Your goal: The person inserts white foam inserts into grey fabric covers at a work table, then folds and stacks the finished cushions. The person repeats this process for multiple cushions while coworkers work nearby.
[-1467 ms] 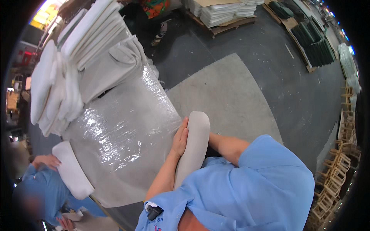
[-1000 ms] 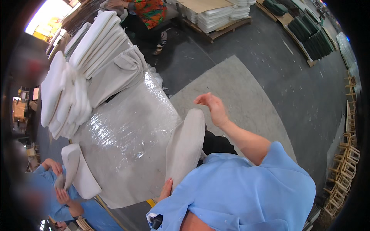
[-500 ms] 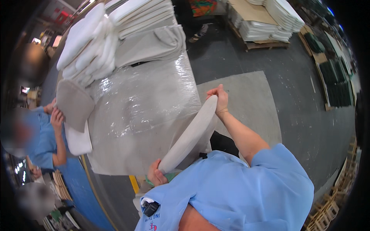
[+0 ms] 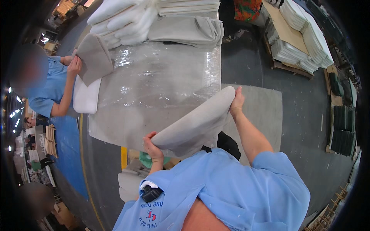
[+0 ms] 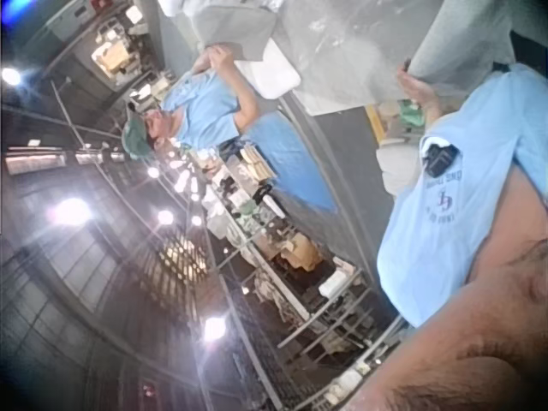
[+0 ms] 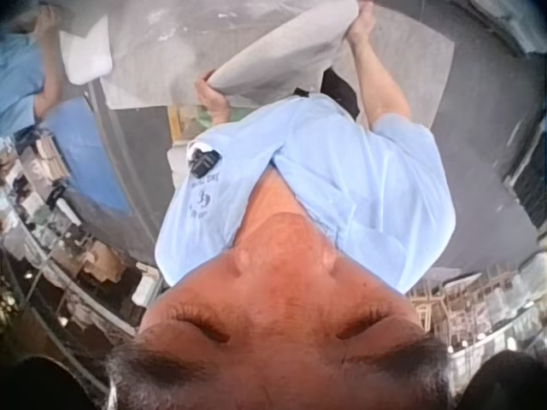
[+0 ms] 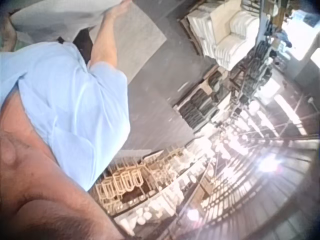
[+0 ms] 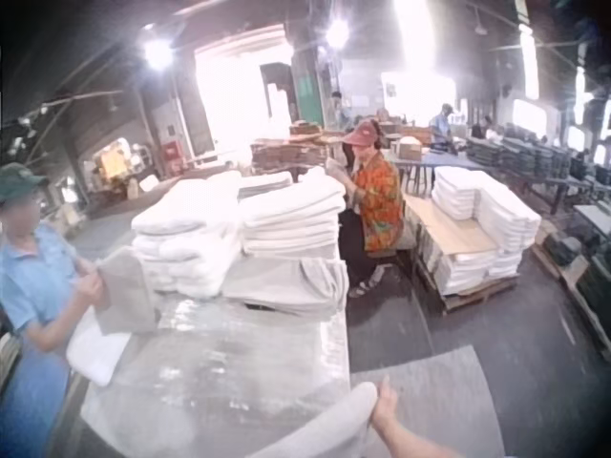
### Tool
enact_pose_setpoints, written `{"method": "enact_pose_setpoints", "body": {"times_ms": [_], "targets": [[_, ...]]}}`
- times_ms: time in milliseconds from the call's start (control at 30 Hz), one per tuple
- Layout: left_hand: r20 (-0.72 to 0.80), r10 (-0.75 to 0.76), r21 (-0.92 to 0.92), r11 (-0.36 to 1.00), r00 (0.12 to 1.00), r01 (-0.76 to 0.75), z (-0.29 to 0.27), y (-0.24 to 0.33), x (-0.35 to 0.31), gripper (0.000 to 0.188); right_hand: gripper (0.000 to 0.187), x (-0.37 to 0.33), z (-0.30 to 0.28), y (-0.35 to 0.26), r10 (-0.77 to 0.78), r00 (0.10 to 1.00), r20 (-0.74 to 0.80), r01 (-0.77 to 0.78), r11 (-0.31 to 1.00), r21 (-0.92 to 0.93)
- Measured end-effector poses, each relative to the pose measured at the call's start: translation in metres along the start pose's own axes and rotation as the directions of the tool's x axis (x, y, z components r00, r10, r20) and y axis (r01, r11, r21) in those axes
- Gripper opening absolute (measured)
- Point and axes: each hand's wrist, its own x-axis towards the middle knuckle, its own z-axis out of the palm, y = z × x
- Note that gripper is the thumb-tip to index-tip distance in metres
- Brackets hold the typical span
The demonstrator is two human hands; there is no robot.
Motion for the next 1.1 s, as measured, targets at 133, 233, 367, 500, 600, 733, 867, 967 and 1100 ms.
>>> {"method": "enact_pose_setpoints", "body": {"times_ms": [133, 233, 367, 500, 600, 733, 867, 967, 1100], "targets": [[-0.209, -0.296, -0.353, 0.912, 0.932, 0.211, 0.026, -0.026, 0.011, 0.071, 0.074, -0.006, 0.007, -0.004, 0.149, 0.987, -0.055, -0.158, 0.941, -0.300], [-0.193, -0.299, -0.153, 0.950, 0.935, 0.272, 0.019, -0.035, 0.027, 0.074, 0.082, -0.016, 0.004, -0.032, 0.230, 0.945, 0.232, -0.133, 0.919, -0.371], [0.008, -0.366, 0.062, 0.929, 0.931, 0.364, -0.015, -0.025, 0.039, 0.070, 0.084, -0.041, -0.009, -0.080, 0.362, 0.810, 0.461, -0.166, 0.896, -0.412], [0.230, -0.460, -0.014, 0.880, 0.858, 0.475, -0.029, -0.011, 0.035, 0.061, 0.083, -0.058, -0.019, -0.109, 0.376, 0.731, 0.570, -0.016, 0.844, -0.537], [0.287, -0.462, -0.088, 0.859, 0.839, 0.504, -0.049, 0.000, 0.041, 0.057, 0.081, -0.071, -0.015, -0.112, 0.288, 0.708, 0.645, 0.047, 0.892, -0.450], [0.265, -0.487, -0.167, 0.827, 0.832, 0.537, -0.057, 0.022, 0.043, 0.049, 0.076, -0.075, -0.013, -0.121, 0.263, 0.658, 0.706, 0.055, 0.918, -0.393], [0.264, -0.519, -0.085, 0.827, 0.813, 0.556, -0.073, 0.038, 0.032, 0.049, 0.067, -0.077, -0.016, -0.138, 0.281, 0.588, 0.759, 0.043, 0.926, -0.376], [0.203, -0.546, -0.092, 0.816, 0.813, 0.570, -0.080, 0.036, 0.018, 0.052, 0.057, -0.082, -0.016, -0.147, 0.270, 0.524, 0.808, 0.126, 0.913, -0.387], [0.240, -0.479, -0.142, 0.843, 0.844, 0.519, -0.078, 0.032, 0.010, 0.060, 0.059, -0.087, -0.017, -0.151, 0.263, 0.484, 0.834, 0.146, 0.916, -0.373]]}}
